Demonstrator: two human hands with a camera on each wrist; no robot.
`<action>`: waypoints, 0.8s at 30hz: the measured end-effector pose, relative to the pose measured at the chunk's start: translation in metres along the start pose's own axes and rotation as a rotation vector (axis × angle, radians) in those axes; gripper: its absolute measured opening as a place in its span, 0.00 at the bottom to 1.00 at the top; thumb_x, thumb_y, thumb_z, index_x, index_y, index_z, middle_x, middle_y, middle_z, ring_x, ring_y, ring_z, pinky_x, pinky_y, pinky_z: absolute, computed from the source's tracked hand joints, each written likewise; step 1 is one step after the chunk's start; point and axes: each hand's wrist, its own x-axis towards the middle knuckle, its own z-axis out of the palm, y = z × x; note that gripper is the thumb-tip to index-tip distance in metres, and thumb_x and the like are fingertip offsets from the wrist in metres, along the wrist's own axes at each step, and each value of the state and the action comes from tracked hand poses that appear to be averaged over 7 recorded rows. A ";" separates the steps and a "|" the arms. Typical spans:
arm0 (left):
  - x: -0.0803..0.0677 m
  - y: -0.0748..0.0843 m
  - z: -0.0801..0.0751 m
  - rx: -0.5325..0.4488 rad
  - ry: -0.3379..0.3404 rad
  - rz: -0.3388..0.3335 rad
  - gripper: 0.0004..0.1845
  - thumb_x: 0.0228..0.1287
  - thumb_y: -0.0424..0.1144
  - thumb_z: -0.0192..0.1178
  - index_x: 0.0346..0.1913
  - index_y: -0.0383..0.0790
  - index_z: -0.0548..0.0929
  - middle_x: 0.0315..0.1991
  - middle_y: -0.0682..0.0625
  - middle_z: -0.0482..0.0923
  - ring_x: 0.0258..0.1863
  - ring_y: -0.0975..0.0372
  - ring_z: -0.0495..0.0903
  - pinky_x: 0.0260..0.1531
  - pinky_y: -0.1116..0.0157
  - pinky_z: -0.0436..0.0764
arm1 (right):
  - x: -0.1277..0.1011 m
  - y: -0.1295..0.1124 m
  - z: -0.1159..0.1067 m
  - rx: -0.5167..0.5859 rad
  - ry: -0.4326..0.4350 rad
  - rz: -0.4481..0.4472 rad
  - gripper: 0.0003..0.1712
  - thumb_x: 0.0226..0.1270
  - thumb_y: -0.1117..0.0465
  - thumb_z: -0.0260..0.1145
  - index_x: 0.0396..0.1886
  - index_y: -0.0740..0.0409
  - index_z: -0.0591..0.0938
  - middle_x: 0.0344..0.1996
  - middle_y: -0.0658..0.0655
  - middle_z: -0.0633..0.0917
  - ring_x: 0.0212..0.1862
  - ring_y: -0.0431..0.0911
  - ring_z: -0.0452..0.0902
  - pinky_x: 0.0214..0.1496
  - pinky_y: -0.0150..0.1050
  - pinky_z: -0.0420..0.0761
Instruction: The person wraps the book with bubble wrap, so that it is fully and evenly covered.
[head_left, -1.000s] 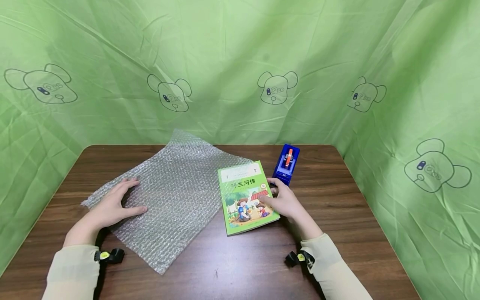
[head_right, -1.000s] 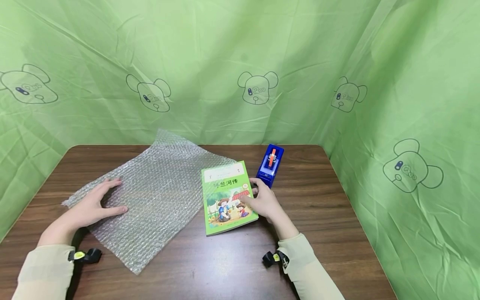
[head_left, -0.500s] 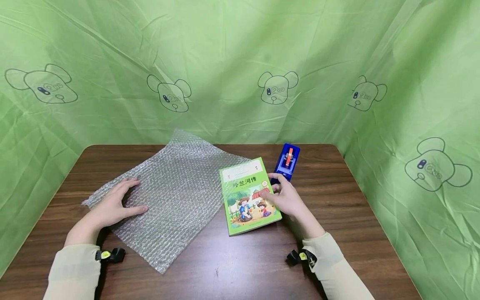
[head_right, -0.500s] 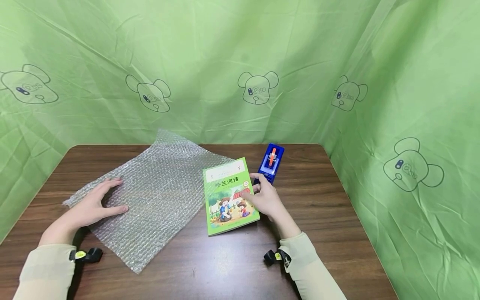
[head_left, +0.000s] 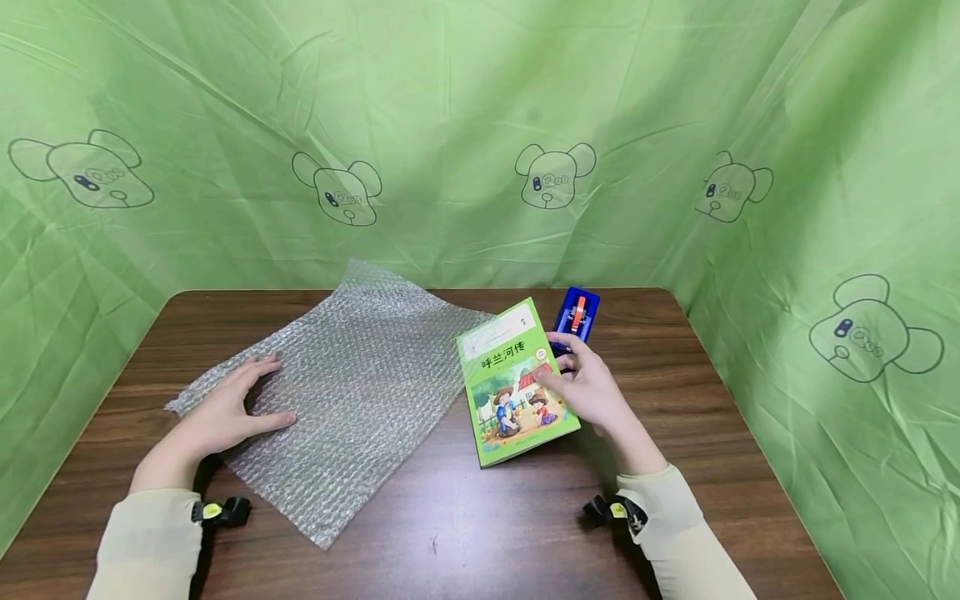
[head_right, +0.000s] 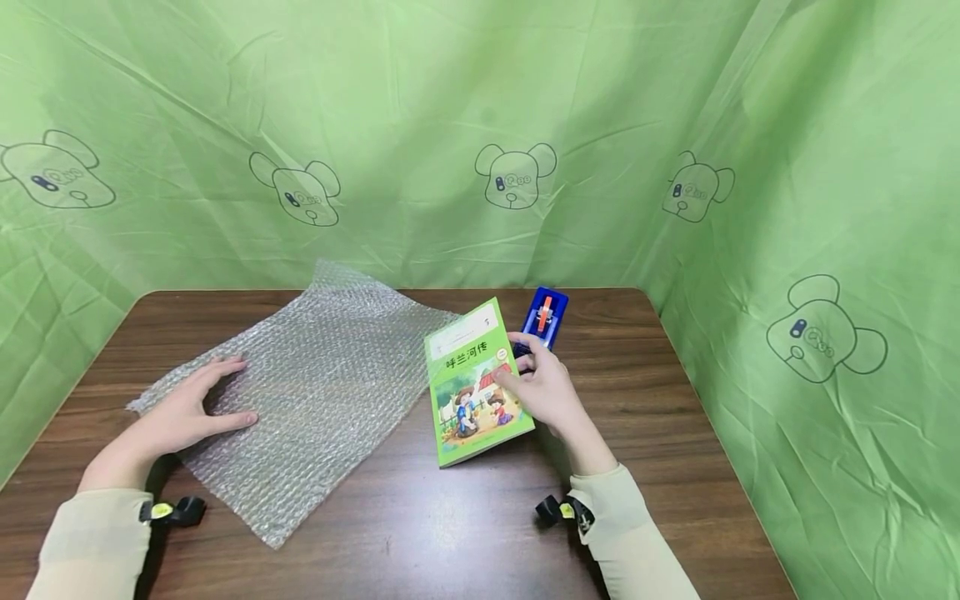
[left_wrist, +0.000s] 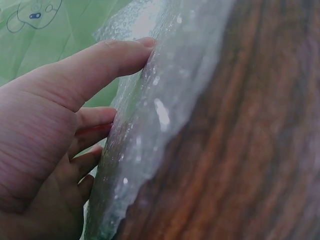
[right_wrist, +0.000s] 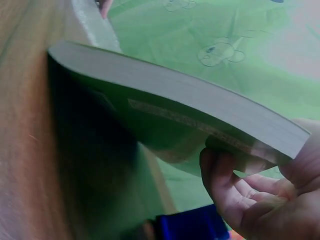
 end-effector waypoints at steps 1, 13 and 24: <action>0.000 0.000 0.000 0.001 -0.003 -0.003 0.54 0.60 0.51 0.83 0.81 0.31 0.65 0.83 0.28 0.58 0.83 0.27 0.48 0.74 0.23 0.54 | -0.001 -0.002 -0.004 -0.010 0.008 -0.006 0.39 0.73 0.64 0.76 0.81 0.51 0.72 0.41 0.61 0.89 0.34 0.48 0.83 0.31 0.38 0.85; 0.002 0.012 0.002 0.052 -0.033 -0.024 0.55 0.62 0.55 0.81 0.82 0.30 0.64 0.81 0.25 0.59 0.82 0.26 0.50 0.72 0.22 0.57 | -0.014 -0.028 -0.057 -0.024 0.066 -0.077 0.39 0.77 0.64 0.73 0.83 0.55 0.69 0.43 0.64 0.88 0.35 0.47 0.88 0.32 0.43 0.91; 0.012 0.035 0.023 0.147 0.035 0.043 0.52 0.63 0.58 0.79 0.78 0.27 0.71 0.78 0.26 0.65 0.77 0.29 0.62 0.71 0.27 0.65 | -0.021 -0.032 -0.088 0.130 0.200 -0.042 0.41 0.79 0.62 0.72 0.85 0.54 0.65 0.39 0.50 0.89 0.32 0.45 0.90 0.31 0.44 0.93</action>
